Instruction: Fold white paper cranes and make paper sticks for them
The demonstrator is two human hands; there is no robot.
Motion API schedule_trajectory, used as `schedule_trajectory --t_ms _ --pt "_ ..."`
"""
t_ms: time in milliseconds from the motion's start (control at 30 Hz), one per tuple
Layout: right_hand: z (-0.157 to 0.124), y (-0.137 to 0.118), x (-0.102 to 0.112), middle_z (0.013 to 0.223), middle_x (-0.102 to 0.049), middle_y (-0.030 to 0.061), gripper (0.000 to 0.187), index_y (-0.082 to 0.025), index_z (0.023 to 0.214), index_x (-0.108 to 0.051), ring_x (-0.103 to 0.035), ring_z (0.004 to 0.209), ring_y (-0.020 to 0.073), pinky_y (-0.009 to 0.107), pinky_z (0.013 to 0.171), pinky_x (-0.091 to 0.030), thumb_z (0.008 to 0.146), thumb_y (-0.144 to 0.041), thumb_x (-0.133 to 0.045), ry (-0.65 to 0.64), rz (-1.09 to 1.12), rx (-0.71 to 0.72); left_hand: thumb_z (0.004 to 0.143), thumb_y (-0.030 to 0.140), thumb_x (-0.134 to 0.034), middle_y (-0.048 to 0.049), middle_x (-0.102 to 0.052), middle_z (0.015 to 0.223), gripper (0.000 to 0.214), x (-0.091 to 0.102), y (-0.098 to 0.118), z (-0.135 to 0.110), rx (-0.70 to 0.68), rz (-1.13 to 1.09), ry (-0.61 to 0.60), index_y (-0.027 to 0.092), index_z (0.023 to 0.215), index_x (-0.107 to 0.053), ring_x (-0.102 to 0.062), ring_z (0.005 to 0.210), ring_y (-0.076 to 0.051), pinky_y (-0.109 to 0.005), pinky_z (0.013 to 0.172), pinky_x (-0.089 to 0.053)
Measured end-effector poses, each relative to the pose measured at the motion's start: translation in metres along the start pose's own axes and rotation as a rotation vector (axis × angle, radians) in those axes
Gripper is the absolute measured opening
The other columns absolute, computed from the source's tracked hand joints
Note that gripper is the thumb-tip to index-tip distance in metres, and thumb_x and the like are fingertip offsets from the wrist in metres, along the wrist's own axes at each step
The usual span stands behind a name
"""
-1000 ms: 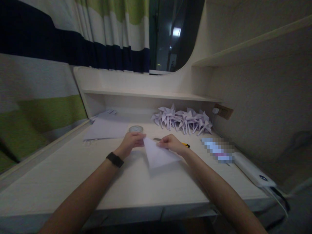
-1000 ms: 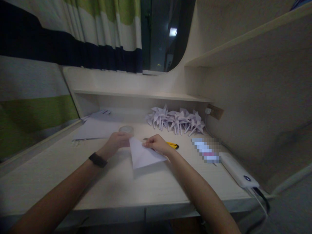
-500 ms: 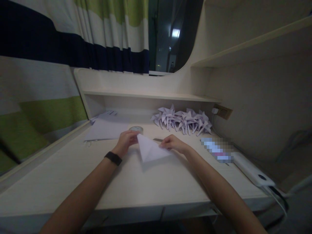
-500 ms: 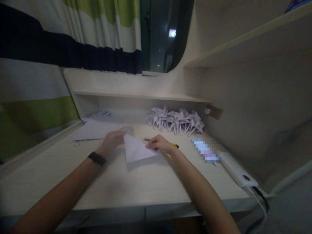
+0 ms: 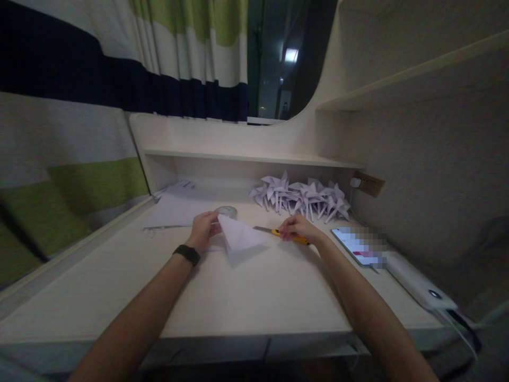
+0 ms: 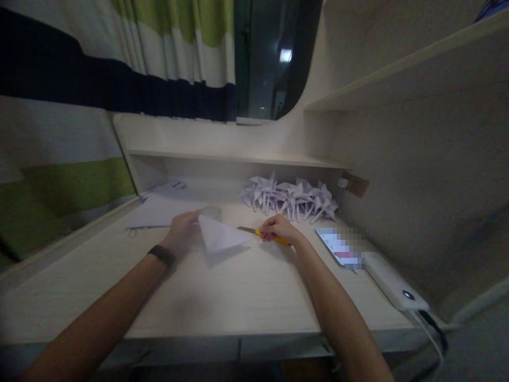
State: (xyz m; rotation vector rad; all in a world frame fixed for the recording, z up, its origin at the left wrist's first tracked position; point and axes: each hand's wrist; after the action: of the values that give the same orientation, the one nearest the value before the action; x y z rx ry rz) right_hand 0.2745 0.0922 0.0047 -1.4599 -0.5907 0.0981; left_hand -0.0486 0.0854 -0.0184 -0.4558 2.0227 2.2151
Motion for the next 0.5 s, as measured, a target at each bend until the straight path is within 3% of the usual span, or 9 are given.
schedule_trajectory --t_ms 100,233,367,500 --pt "0.008 0.0 -0.017 0.072 -0.071 0.0088 0.038 -0.011 0.077 -0.07 -0.064 0.065 0.0169 0.027 0.061 -0.05 0.068 -0.048 -0.071 0.214 -0.112 0.176 0.068 0.039 -0.072 -0.0045 -0.065 0.069 0.031 -0.003 -0.006 -0.001 -0.016 0.025 0.021 0.013 0.082 -0.062 -0.06 0.051 -0.013 -0.024 0.049 -0.046" --pt "0.009 -0.001 -0.051 0.104 -0.069 0.0132 0.046 -0.012 0.107 -0.067 -0.065 0.088 0.0218 0.034 0.078 -0.051 0.073 -0.044 -0.07 0.085 -0.223 0.269 0.069 0.043 -0.073 -0.0029 -0.064 0.067 0.034 -0.01 -0.013 -0.002 -0.042 0.077 0.012 0.013 0.079 -0.062 -0.059 0.052 -0.013 -0.026 0.052 -0.049" --pt "0.004 0.0 -0.07 0.128 -0.058 0.0112 0.078 -0.019 0.131 -0.052 -0.058 0.11 0.0264 0.04 0.095 -0.044 0.061 -0.037 -0.081 -0.143 -0.322 0.384 0.07 0.045 -0.072 -0.0023 -0.063 0.067 0.034 -0.014 -0.016 -0.005 -0.064 0.077 -0.002 0.013 0.078 -0.061 -0.059 0.053 -0.013 -0.026 0.053 -0.049" --pt "0.005 0.003 -0.074 0.131 -0.057 0.01 0.082 -0.022 0.134 -0.05 -0.054 0.117 0.0279 0.043 0.102 -0.039 0.059 -0.03 -0.083 -0.099 -0.378 0.473 0.071 0.042 -0.07 -0.0024 -0.063 0.066 0.031 -0.015 -0.015 -0.007 -0.052 0.038 -0.001 0.013 0.077 -0.06 -0.061 0.054 -0.014 -0.025 0.052 -0.048"
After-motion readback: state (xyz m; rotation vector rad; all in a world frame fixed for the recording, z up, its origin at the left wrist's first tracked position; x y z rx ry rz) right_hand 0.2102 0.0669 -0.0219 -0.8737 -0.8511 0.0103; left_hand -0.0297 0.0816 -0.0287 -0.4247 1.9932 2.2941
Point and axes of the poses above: each hand's wrist, its own z-axis towards the middle knuckle, its own x-axis out of the back of the hand, y = z × x
